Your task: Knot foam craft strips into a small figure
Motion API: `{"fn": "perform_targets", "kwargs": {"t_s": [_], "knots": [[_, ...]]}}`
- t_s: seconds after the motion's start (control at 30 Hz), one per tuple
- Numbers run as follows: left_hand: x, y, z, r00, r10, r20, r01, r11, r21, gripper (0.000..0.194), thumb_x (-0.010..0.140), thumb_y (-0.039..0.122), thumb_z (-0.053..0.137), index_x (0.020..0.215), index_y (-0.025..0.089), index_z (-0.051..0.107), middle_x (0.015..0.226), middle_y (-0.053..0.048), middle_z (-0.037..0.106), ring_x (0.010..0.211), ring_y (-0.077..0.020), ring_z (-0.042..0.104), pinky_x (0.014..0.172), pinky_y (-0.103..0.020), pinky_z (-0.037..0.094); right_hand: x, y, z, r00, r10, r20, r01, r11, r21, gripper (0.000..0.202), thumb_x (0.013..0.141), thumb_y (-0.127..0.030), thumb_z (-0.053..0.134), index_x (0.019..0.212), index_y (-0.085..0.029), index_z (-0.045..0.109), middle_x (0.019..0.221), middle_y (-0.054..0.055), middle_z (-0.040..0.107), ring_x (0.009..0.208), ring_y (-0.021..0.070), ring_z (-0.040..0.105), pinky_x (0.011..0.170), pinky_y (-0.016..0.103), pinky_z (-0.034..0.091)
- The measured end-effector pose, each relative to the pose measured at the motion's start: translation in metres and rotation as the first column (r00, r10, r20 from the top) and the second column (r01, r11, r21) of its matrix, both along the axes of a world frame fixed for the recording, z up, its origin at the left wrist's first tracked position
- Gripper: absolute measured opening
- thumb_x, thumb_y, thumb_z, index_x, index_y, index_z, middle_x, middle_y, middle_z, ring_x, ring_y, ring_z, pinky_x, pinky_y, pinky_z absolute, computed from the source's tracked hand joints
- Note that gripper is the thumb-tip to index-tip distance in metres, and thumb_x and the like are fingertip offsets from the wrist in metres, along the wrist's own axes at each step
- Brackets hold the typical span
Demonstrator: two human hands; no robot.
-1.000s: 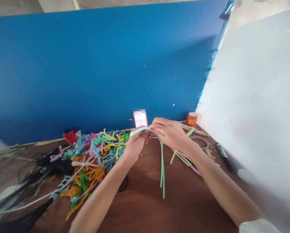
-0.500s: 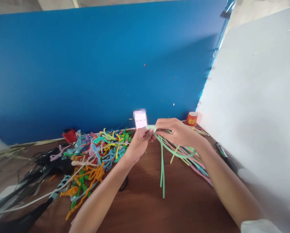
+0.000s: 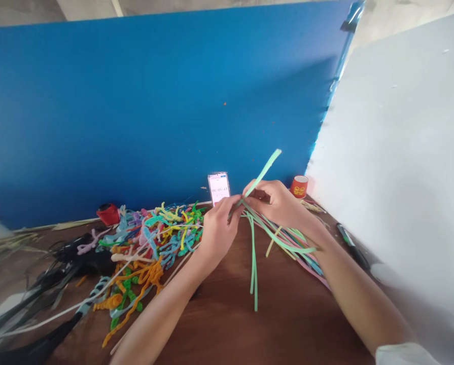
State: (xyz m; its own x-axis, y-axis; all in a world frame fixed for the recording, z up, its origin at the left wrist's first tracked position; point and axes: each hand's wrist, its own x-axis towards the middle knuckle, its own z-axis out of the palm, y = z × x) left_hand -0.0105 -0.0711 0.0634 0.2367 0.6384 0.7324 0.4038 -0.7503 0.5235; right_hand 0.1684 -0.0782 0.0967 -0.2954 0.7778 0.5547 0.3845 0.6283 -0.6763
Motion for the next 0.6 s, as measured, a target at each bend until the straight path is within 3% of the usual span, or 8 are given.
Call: {"fn": "perform_targets", "kwargs": {"t_s": [0.1, 0.2, 0.3, 0.4, 0.5, 0.6], "knots": [[-0.002, 0.002, -0.006, 0.990, 0.108, -0.093, -0.081, 0.965, 0.249, 0.015, 0.096, 0.022, 0.055, 0.100, 0.019, 0.069, 0.087, -0.005, 0.076, 0.077, -0.0156, 0.069, 0.071, -0.025, 0.049, -0.003, -0.002, -0.001, 0.998, -0.013, -0.053, 0.010, 0.998, -0.058, 0.014, 0.089, -0.032, 0.062, 0.087, -0.018, 0.065, 0.075, 0.001, 0.064, 0.066, 0.0134, 0.055, 0.062, 0.028, 0.042], [-0.003, 0.002, -0.008, 0.985, 0.123, -0.125, -0.083, 0.956, 0.282, 0.018, 0.099, 0.024, 0.050, 0.096, 0.018, 0.068, 0.080, -0.004, 0.074, 0.070, -0.0137, 0.067, 0.067, -0.024, 0.047, -0.006, -0.005, 0.001, 0.998, -0.013, -0.059, 0.009, 0.997, -0.081, 0.015, 0.090, -0.032, 0.061, 0.086, -0.018, 0.065, 0.083, 0.003, 0.066, 0.071, 0.0148, 0.057, 0.064, 0.029, 0.043], [-0.001, -0.002, -0.004, 0.994, 0.091, -0.061, -0.081, 0.984, 0.161, 0.017, 0.096, 0.021, 0.051, 0.089, 0.019, 0.066, 0.074, -0.003, 0.072, 0.066, -0.0129, 0.065, 0.065, -0.023, 0.046, -0.008, -0.006, 0.003, 0.996, 0.020, -0.083, -0.027, 0.996, -0.090, 0.011, 0.089, -0.029, 0.062, 0.086, -0.019, 0.064, 0.082, 0.002, 0.065, 0.070, 0.0146, 0.058, 0.063, 0.029, 0.043], [0.003, -0.006, 0.001, 0.993, -0.003, 0.116, 0.017, 0.993, -0.120, 0.018, 0.096, 0.024, 0.053, 0.082, 0.019, 0.062, 0.070, -0.001, 0.069, 0.062, -0.0118, 0.064, 0.063, -0.022, 0.047, -0.009, -0.006, 0.001, 0.989, 0.070, -0.130, -0.081, 0.993, -0.084, 0.010, 0.090, -0.026, 0.060, 0.085, -0.020, 0.065, 0.078, 0.001, 0.065, 0.069, 0.0147, 0.060, 0.065, 0.030, 0.045], [0.008, -0.007, 0.002, 0.943, -0.093, 0.319, 0.199, 0.927, -0.319, 0.020, 0.094, 0.031, 0.056, 0.080, 0.018, 0.060, 0.068, 0.000, 0.066, 0.062, -0.0122, 0.064, 0.060, -0.022, 0.048, -0.010, -0.003, -0.001, 0.978, 0.132, -0.164, -0.147, 0.985, -0.086, 0.011, 0.091, -0.023, 0.057, 0.089, -0.020, 0.068, 0.077, 0.001, 0.066, 0.072, 0.0158, 0.064, 0.070, 0.032, 0.049], [0.011, -0.005, -0.001, 0.880, -0.124, 0.459, 0.319, 0.869, -0.379, 0.021, 0.091, 0.033, 0.060, 0.078, 0.017, 0.060, 0.068, 0.000, 0.064, 0.060, -0.0106, 0.061, 0.057, -0.021, 0.046, -0.008, 0.000, -0.002, 0.979, 0.128, -0.159, -0.144, 0.985, -0.092, 0.010, 0.090, -0.023, 0.060, 0.090, -0.019, 0.069, 0.080, 0.001, 0.067, 0.072, 0.0157, 0.064, 0.070, 0.032, 0.049]]}}
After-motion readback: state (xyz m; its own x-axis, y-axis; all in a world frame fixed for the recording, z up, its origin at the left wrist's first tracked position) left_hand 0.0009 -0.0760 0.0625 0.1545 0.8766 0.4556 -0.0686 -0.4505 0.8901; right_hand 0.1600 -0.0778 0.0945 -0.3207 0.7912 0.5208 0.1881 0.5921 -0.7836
